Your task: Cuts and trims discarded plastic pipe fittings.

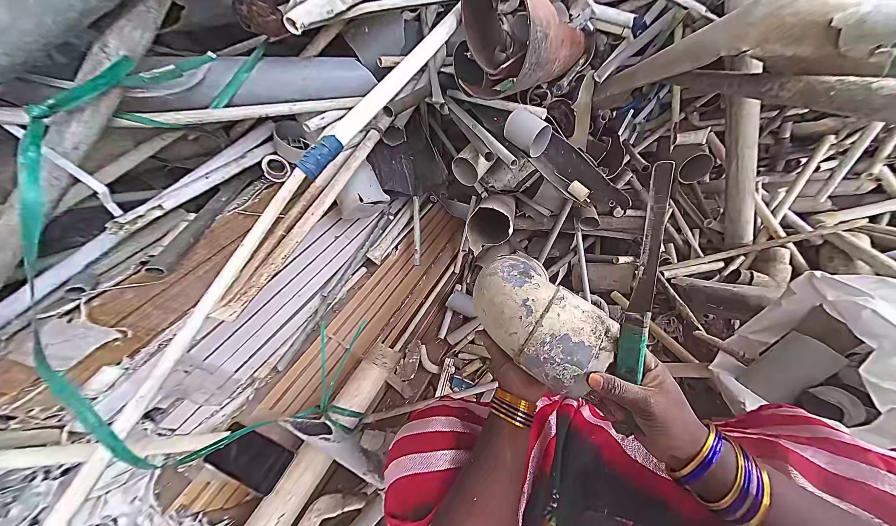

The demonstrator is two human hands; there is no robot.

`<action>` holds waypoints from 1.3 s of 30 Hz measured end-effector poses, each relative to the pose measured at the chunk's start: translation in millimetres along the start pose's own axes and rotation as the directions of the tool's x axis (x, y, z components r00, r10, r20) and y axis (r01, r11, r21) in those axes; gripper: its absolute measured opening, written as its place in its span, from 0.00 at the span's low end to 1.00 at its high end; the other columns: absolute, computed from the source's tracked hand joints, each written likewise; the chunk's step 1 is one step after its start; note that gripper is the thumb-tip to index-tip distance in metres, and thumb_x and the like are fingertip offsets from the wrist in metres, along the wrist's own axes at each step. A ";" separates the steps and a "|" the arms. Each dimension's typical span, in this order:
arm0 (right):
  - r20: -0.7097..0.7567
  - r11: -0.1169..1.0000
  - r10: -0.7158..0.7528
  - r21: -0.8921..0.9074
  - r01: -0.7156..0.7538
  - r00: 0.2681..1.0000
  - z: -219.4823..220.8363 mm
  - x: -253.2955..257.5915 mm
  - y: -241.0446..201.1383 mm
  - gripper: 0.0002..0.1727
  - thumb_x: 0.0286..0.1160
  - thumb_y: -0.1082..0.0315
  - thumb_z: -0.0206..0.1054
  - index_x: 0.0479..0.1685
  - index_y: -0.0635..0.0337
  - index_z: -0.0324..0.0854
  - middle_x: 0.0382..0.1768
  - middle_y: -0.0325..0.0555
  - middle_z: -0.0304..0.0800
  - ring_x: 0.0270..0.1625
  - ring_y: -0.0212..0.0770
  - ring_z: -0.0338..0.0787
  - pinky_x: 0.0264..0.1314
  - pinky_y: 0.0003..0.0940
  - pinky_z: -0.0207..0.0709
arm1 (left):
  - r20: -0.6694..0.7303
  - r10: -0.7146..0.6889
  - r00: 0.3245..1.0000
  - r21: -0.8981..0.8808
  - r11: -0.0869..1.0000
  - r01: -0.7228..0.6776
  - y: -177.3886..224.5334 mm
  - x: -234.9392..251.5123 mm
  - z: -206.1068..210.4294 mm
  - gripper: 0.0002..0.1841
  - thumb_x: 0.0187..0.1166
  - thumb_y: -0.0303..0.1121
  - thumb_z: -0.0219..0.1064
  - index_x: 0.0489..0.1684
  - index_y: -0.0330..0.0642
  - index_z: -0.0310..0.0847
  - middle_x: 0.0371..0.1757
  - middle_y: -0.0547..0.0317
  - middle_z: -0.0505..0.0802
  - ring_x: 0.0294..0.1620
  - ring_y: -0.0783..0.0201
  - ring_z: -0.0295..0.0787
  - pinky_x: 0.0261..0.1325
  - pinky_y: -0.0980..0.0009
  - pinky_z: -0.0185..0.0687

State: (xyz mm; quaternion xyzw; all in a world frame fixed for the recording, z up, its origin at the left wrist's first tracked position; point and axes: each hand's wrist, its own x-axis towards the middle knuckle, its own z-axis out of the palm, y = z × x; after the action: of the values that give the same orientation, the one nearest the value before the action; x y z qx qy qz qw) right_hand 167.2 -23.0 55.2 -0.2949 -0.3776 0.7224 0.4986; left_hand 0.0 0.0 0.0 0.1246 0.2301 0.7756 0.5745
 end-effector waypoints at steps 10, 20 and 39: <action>-0.227 0.995 -0.023 0.090 0.045 0.974 5.9 7.8 -7.5 0.13 0.69 0.80 0.65 0.49 0.59 0.70 0.15 0.35 0.79 0.11 0.25 0.75 0.15 0.18 0.75 | 0.239 -0.113 0.964 -0.032 0.992 0.124 -40.4 -12.3 -12.6 0.37 0.45 0.61 0.87 0.53 0.50 0.88 0.48 0.59 0.97 0.52 0.63 0.96 0.57 0.63 0.92; -0.197 0.786 0.086 -0.589 -0.188 0.977 -34.6 28.5 -31.6 0.16 0.74 0.71 0.74 0.54 0.64 0.75 0.28 0.38 0.81 0.17 0.27 0.76 0.21 0.22 0.74 | -0.226 -0.283 0.932 0.161 0.933 0.322 -20.1 -1.0 13.1 0.33 0.86 0.65 0.41 0.72 0.48 0.68 0.59 0.42 0.87 0.55 0.43 0.88 0.46 0.45 0.87; -0.296 0.905 0.081 -0.378 -0.194 0.952 -4.6 23.7 -4.5 0.16 0.81 0.74 0.62 0.63 0.67 0.64 0.21 0.40 0.71 0.14 0.31 0.73 0.20 0.26 0.74 | -0.163 -0.317 0.934 0.889 0.363 0.278 54.9 -46.3 55.1 0.49 0.86 0.64 0.12 0.85 0.31 0.59 0.62 0.33 0.89 0.53 0.48 0.93 0.56 0.56 0.87</action>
State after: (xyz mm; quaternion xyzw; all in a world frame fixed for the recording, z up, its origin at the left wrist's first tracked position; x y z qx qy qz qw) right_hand 165.3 1.5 55.3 -0.5139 -0.4237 0.6152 0.4218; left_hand -6.3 -45.0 78.3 0.3827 0.6165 0.4115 0.5515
